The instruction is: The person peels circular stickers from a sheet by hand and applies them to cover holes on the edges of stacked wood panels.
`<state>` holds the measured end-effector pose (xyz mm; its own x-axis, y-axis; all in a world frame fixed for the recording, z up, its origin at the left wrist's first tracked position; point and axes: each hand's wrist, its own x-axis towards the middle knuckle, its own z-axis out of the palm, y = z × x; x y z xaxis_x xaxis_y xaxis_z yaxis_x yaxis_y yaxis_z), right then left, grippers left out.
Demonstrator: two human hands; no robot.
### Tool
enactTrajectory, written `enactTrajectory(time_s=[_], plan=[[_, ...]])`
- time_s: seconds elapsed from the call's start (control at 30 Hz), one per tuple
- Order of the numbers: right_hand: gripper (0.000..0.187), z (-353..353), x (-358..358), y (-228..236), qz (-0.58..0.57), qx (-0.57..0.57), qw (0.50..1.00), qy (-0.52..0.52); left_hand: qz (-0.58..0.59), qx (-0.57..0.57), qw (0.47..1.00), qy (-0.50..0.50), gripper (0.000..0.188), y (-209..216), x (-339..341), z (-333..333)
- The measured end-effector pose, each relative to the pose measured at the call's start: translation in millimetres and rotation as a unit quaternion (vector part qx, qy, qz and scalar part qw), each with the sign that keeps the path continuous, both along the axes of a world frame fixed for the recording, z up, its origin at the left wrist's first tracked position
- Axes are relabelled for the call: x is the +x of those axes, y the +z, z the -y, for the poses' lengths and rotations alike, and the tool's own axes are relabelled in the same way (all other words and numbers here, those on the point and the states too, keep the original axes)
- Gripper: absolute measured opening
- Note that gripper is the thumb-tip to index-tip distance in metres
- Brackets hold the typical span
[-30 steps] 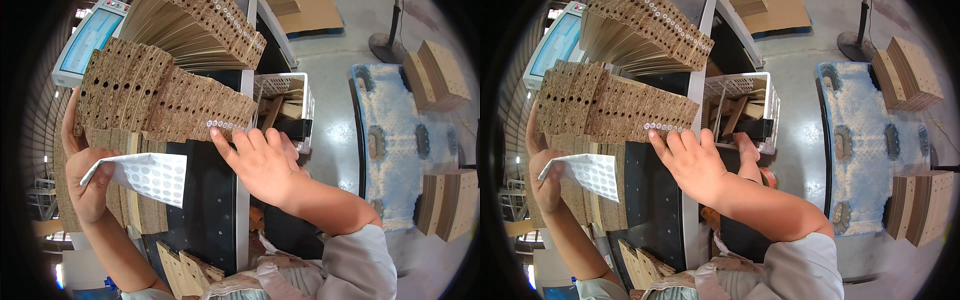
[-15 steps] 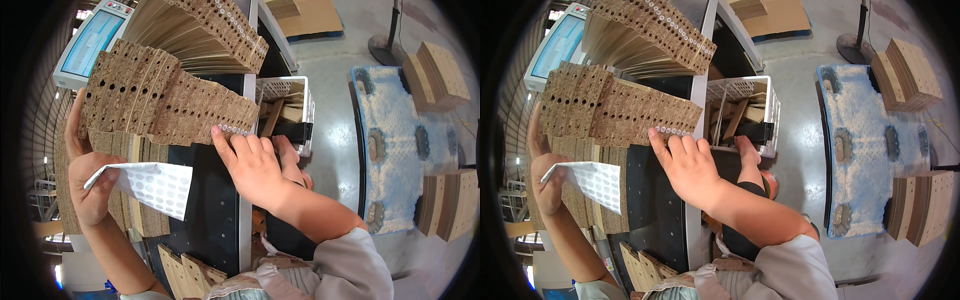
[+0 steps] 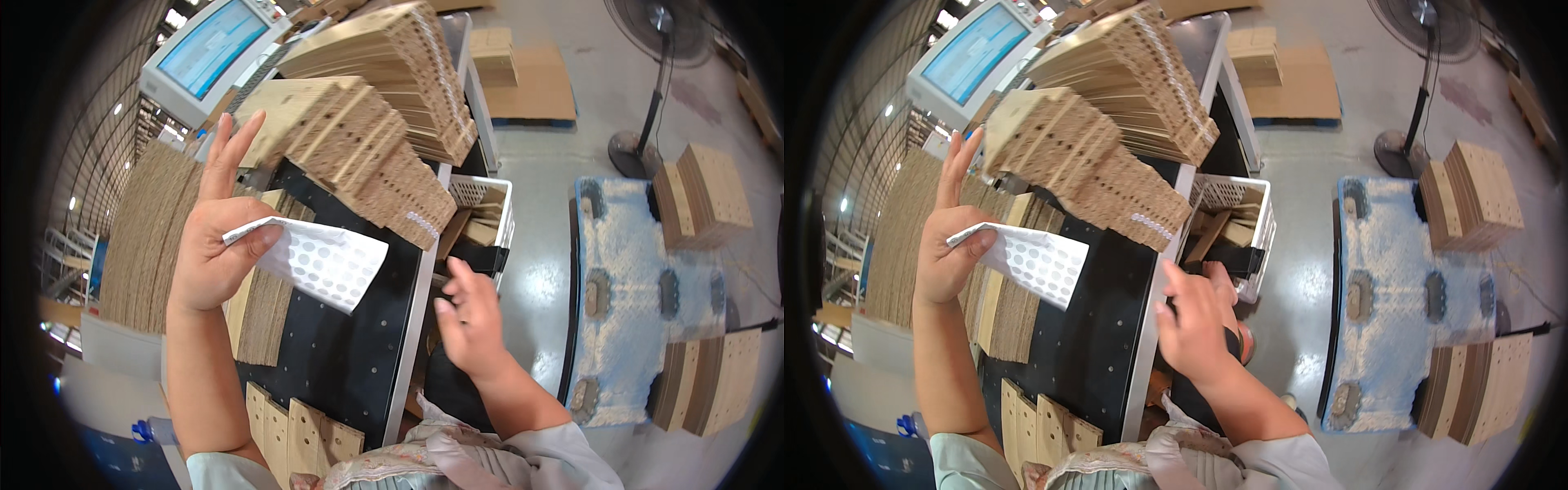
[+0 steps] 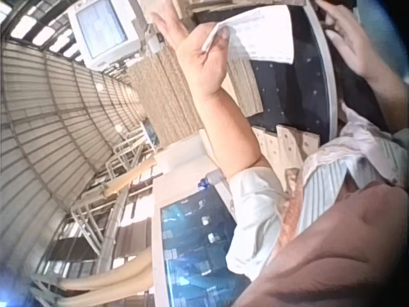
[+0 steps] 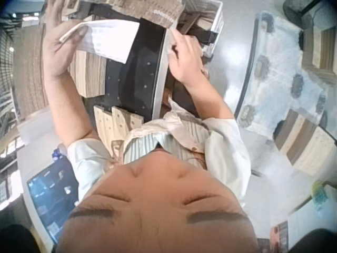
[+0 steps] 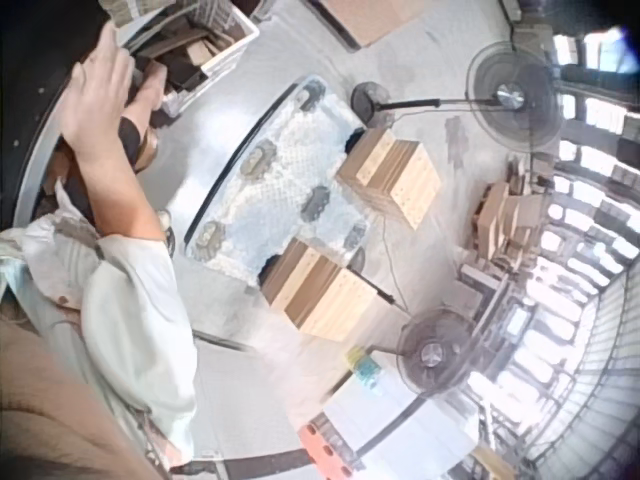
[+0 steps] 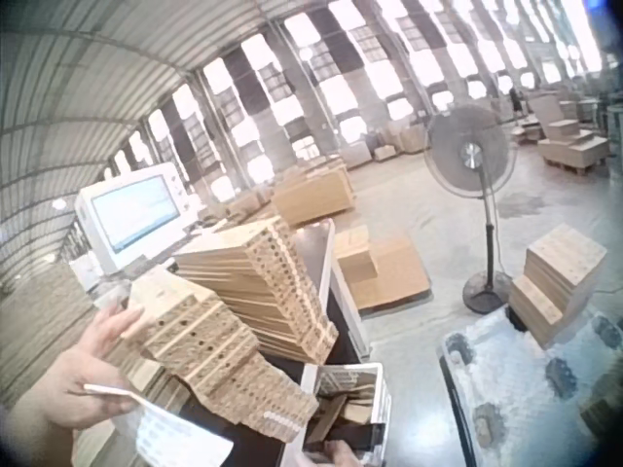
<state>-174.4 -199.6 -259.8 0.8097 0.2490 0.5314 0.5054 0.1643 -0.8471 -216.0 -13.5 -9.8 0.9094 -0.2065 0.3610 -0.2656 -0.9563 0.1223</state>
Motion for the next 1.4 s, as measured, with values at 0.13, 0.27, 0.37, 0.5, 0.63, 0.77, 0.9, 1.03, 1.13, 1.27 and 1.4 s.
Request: enactTrajectory(time_s=[0.13, 0.27, 0.37, 0.5, 0.63, 0.77, 0.9, 1.03, 1.13, 1.27, 1.4], plan=[[0.041, 33, -8, 37, 0.029, 0.115, 0.993, -0.015, -0.041, -0.086, 0.995, -0.021, 0.006, -4, -39, 19], [0.046, 38, -35, 106, 0.177, -0.051, 0.979, 0.091, -0.090, -0.243, 0.961, 0.096, 0.004, -70, -101, 47], [0.040, 29, -61, 114, 0.093, -0.178, 0.956, 0.216, -0.135, -0.480, 0.852, 0.160, 0.012, -88, -143, 64], [0.033, 30, -85, 105, -0.067, -0.157, 0.928, 0.332, -0.088, -0.690, 0.710, 0.110, 0.022, -104, -190, 71], [0.032, 25, -101, 108, 0.035, -0.165, 0.941, 0.293, -0.044, -0.773, 0.627, 0.087, 0.023, -115, -215, 79], [0.030, 18, -111, 109, 0.173, -0.157, 0.949, 0.211, -0.023, -0.808, 0.582, 0.089, 0.026, -126, -226, 83], [0.027, 22, -115, 111, 0.218, -0.157, 0.945, 0.185, -0.081, -0.776, 0.618, 0.099, 0.033, -124, -234, 81], [0.023, 22, -121, 112, 0.268, -0.170, 0.932, 0.177, -0.156, -0.750, 0.620, 0.168, 0.040, -120, -245, 75], [0.020, 20, -126, 107, 0.257, -0.153, 0.935, 0.189, -0.131, -0.815, 0.553, 0.115, 0.044, -130, -249, 74], [0.019, 18, -134, 98, 0.181, -0.121, 0.951, 0.221, -0.072, -0.889, 0.450, 0.051, 0.042, -144, -252, 82], [0.024, 18, -133, 91, 0.177, -0.150, 0.946, 0.229, -0.010, -0.895, 0.435, 0.096, 0.038, -159, -255, 89]])
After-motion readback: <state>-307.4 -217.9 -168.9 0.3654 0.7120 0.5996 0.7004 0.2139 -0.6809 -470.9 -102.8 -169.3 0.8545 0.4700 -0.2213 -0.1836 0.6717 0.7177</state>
